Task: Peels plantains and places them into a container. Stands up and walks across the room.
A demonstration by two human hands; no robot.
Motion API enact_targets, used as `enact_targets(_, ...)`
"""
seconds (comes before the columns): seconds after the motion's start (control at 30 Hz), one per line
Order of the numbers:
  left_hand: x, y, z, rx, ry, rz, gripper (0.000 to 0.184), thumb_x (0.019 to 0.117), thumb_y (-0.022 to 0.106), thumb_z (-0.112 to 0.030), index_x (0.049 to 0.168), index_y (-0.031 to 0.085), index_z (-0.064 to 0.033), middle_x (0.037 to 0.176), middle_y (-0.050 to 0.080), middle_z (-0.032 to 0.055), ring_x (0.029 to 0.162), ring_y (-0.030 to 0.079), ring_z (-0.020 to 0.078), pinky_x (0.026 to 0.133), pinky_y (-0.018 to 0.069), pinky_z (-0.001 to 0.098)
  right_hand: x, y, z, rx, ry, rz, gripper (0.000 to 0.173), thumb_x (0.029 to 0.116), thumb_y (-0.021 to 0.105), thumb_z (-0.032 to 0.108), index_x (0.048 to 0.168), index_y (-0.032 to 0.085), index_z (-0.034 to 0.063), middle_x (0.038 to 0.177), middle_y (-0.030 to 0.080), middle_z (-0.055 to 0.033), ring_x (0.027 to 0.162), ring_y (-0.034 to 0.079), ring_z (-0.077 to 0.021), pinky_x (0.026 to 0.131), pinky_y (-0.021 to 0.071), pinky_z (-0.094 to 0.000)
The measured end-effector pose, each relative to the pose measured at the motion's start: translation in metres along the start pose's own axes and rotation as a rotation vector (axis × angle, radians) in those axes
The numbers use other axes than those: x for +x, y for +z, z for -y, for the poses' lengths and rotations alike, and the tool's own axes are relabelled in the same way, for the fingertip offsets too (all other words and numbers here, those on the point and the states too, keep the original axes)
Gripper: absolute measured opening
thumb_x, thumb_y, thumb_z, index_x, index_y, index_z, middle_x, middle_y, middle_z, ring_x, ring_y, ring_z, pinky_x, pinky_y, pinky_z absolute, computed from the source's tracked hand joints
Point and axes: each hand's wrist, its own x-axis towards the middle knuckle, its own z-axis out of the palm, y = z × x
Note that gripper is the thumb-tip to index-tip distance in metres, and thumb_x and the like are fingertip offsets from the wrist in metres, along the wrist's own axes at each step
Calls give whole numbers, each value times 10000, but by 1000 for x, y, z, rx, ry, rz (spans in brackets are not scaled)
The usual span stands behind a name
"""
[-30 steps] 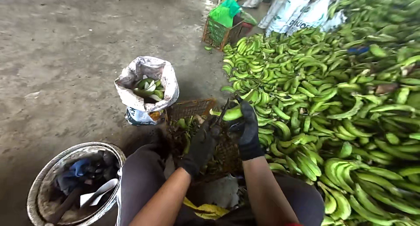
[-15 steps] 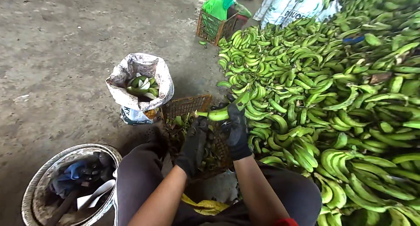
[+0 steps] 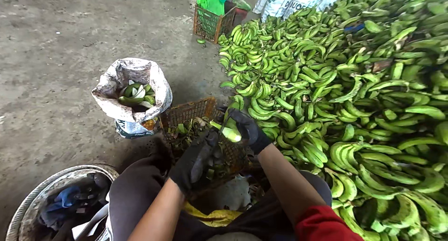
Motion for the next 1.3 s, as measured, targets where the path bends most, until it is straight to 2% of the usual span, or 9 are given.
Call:
enact_targets(0.1,1,-2,-7,128,7,-76,241,1075,438,-259,1198,578,-105,730,597,-30,622,585,63,596,528,198,-9,-7,21,-107,113,69,432,983,577,370,1346,589,136,1051,724,-42,892,707,-116,789,611,-294)
enact_targets(0.27,1,-49,-29,169,225,-254,228,1039,498,-372,1123,607,-191,790,607,-21,667,601,97,625,555,270,-28,-28,28,-210,115,-62,326,966,418,123,1235,602,126,956,710,-3,725,682,-81,596,588,-226)
enact_targets(0.43,3,-33,-33,288,129,-230,343,1038,532,-427,1287,608,-203,783,635,13,654,627,128,600,567,280,-22,1,-26,-43,212,-60,435,1104,297,396,1310,576,133,1060,723,-89,889,709,-183,724,604,-323)
enact_targets(0.6,4,-23,-6,257,88,-141,283,1027,561,-378,1165,627,-140,760,639,-12,651,621,86,618,550,230,-10,17,-72,630,132,-153,628,1030,273,645,1072,668,160,873,700,-52,722,680,-149,603,588,-308)
enact_targets(0.67,6,-19,1,222,59,-131,269,1037,533,-327,1181,603,-111,765,629,-3,650,611,93,616,544,234,-7,21,-66,691,98,-228,650,1010,258,688,1083,657,181,916,707,-25,776,690,-138,647,597,-320)
enact_targets(0.73,8,-9,7,229,2,-129,263,1057,486,-272,1219,585,-89,759,612,-7,635,595,84,593,534,221,-7,18,-67,640,57,-136,627,1001,343,690,1233,637,188,1030,703,-43,879,691,-158,731,603,-354)
enact_targets(1.0,13,-1,12,316,-9,-141,332,1064,500,-283,1332,562,-99,741,595,1,606,572,86,560,513,213,-4,-3,-48,190,89,41,477,1051,478,460,1437,525,184,1007,665,-62,727,644,-104,603,566,-243)
enact_targets(1.17,9,1,1,436,83,-275,345,1076,467,-236,1384,545,-103,748,613,-11,594,576,67,534,507,194,-11,-1,-23,54,120,130,413,1059,438,343,1391,545,122,973,665,-69,711,650,-129,602,575,-257)
enact_targets(1.3,2,-14,-11,375,188,-288,335,1070,480,-276,1364,548,-130,776,636,-11,609,595,80,537,528,218,-18,-10,-10,-136,247,75,398,989,570,391,1288,580,128,928,672,-52,706,656,-132,610,580,-285)
